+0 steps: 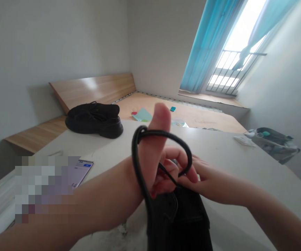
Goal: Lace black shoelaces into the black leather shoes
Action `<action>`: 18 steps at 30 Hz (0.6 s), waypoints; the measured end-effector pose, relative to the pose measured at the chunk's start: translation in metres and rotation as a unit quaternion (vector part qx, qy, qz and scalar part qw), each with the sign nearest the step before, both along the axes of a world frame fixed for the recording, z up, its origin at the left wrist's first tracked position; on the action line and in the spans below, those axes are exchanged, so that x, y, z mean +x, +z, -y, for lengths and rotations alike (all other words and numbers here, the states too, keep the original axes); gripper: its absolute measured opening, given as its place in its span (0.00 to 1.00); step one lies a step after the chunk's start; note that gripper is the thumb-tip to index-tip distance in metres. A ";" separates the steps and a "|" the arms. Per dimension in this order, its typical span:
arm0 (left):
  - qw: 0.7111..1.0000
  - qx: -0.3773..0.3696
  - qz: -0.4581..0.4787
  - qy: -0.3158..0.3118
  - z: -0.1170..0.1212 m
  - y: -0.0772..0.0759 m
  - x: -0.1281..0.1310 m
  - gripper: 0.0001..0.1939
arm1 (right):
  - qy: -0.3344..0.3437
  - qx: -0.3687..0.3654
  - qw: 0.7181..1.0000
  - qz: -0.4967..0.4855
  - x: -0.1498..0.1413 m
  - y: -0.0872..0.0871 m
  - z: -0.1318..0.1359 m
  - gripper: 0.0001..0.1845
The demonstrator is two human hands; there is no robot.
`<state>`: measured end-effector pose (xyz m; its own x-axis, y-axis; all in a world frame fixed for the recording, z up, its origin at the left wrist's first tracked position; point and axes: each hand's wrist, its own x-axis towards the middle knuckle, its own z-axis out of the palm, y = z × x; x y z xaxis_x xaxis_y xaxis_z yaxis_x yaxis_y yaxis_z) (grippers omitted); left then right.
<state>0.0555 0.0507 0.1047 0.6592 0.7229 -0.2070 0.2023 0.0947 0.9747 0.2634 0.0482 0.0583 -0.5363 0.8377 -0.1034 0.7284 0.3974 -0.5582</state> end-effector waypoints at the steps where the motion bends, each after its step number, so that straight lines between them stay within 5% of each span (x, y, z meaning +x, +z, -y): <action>1: 1.000 -0.020 0.000 -0.018 0.000 -0.004 0.001 0.39 | 0.009 -0.027 0.999 -0.033 0.001 0.002 -0.002 0.17; 4: 0.999 0.031 -0.040 -0.021 0.003 -0.010 0.000 0.33 | -0.003 -0.107 0.981 -0.165 0.004 0.010 -0.005 0.18; 8: 0.978 0.139 -0.157 0.019 0.013 -0.002 0.000 0.15 | 0.000 -0.199 0.900 -0.389 0.010 0.021 -0.003 0.14; 11: 0.975 0.164 -0.148 0.019 0.016 -0.003 0.000 0.13 | 0.017 -0.206 0.868 -0.451 0.016 0.027 0.001 0.16; 15: 0.968 0.205 -0.147 -0.004 0.017 -0.015 0.001 0.22 | -0.053 -0.096 0.874 -0.473 0.027 0.035 0.004 0.12; 18: 0.958 0.230 -0.160 -0.056 0.019 -0.016 0.003 0.26 | -0.088 0.152 0.931 -0.319 0.038 0.040 0.005 0.21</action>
<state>0.0583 0.0314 0.0882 0.6946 0.7139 -0.0885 0.4811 -0.3695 0.7950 0.3012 0.0429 0.0983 -0.2584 0.8574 0.4451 0.3556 0.5128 -0.7814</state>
